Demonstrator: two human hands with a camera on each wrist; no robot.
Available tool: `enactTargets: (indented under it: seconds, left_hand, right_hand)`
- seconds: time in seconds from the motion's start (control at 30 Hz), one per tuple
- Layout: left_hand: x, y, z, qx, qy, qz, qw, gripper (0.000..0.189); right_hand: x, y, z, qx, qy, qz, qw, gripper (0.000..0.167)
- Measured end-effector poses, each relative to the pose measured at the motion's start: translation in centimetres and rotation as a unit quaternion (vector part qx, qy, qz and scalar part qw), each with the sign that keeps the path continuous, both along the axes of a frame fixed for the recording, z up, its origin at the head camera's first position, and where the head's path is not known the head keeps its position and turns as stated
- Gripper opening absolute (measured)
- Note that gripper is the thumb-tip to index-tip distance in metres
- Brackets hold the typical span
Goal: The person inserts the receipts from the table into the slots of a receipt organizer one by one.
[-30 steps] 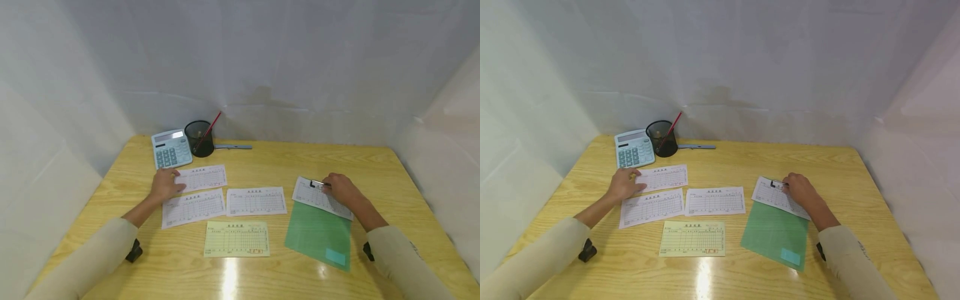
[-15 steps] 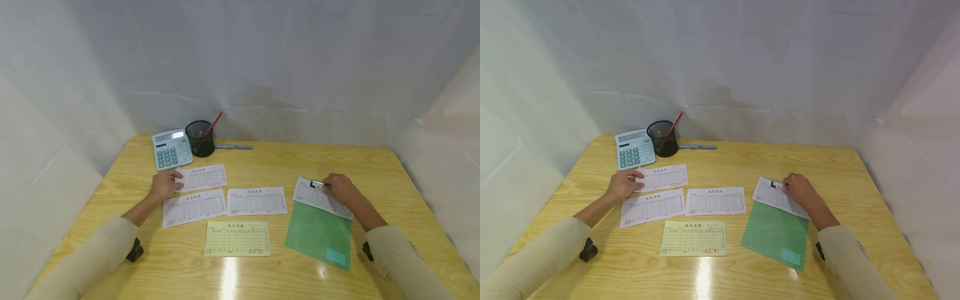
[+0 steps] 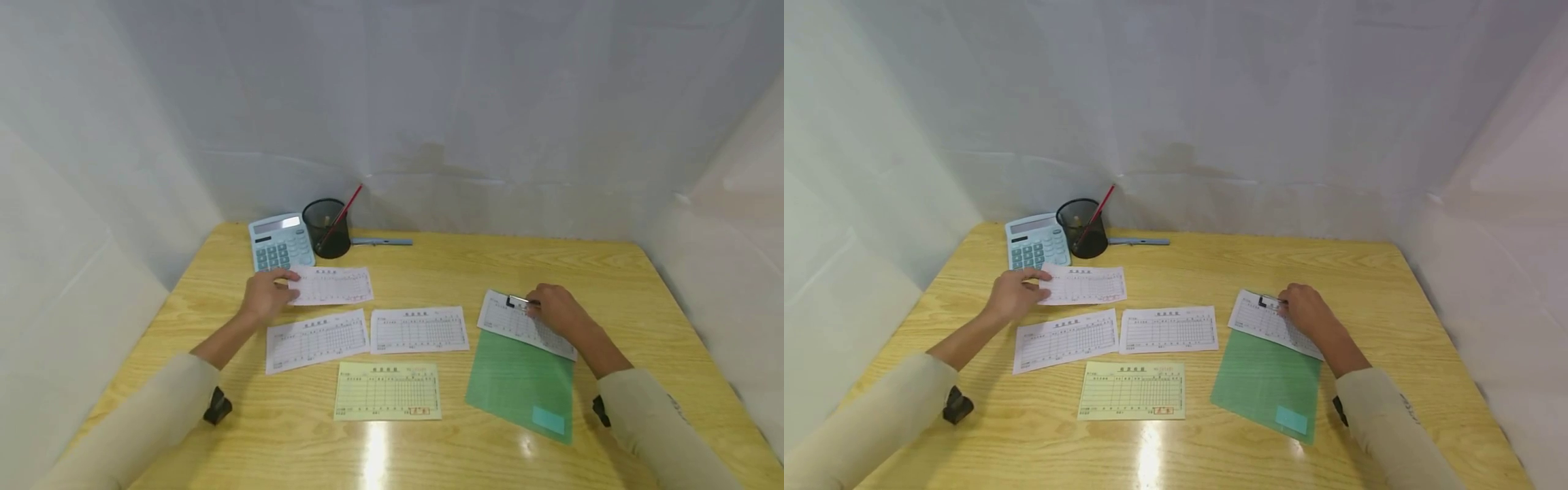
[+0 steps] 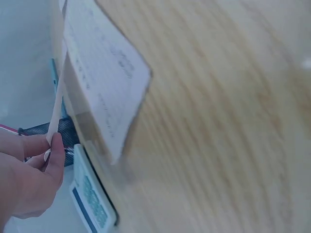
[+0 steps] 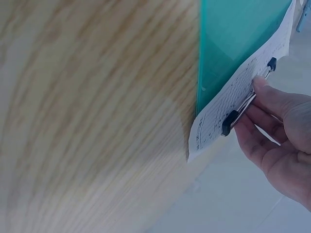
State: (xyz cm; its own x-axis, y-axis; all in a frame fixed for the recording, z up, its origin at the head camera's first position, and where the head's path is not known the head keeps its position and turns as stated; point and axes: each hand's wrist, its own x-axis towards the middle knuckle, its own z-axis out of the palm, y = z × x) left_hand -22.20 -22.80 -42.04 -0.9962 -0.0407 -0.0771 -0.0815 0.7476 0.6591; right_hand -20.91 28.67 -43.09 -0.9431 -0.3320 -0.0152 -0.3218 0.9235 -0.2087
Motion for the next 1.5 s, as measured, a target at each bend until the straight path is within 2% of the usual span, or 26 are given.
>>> enactTargets:
  seconds: [0.13, 0.33, 0.5, 0.7, 0.93, 1.1, 1.23, 1.37, 1.5]
  left_hand:
    - [0.1, 0.7, 1.2, 0.004, 0.013, -0.006, 0.9999, 0.030]
    - [0.0, 2.3, 2.4, 0.038, 0.000, 0.001, 0.9993, 0.031]
    - [-0.2, 5.0, 2.8, 0.062, -0.014, -0.006, 0.9980, 0.031]
    - [-0.1, 8.7, 3.1, 0.096, -0.016, -0.039, 0.9945, 0.029]
    - [0.3, 13.2, 2.6, 0.144, 0.002, -0.093, 0.9852, 0.025]
    - [0.8, 16.2, 2.0, 0.172, -0.015, -0.125, 0.9770, 0.023]
    - [1.2, 18.7, 1.6, 0.178, -0.032, -0.152, 0.9717, 0.024]
    - [1.6, 20.9, 0.6, 0.175, -0.047, -0.180, 0.9669, 0.026]
    - [2.0, 22.7, -0.5, 0.176, -0.056, -0.194, 0.9633, 0.027]
  right_hand:
    - [0.0, 0.0, 0.0, -0.001, 0.002, 0.002, 1.0000, 0.024]
    - [-0.1, 0.0, 0.0, -0.005, -0.004, -0.003, 1.0000, 0.024]
    - [0.1, 0.0, 0.0, -0.006, 0.001, -0.002, 1.0000, 0.024]
    - [0.1, 0.0, 0.0, -0.014, -0.001, -0.004, 0.9999, 0.024]
    - [0.2, 0.0, -0.2, -0.013, 0.005, -0.003, 0.9999, 0.023]
    - [0.2, 0.0, -0.2, -0.014, 0.011, -0.001, 0.9998, 0.022]
    - [0.1, 0.0, -0.2, -0.013, 0.013, -0.002, 0.9998, 0.022]
    - [0.2, -0.1, -0.2, -0.010, 0.016, 0.003, 0.9998, 0.022]
    - [0.2, -0.2, -0.2, -0.008, 0.017, 0.009, 0.9998, 0.023]
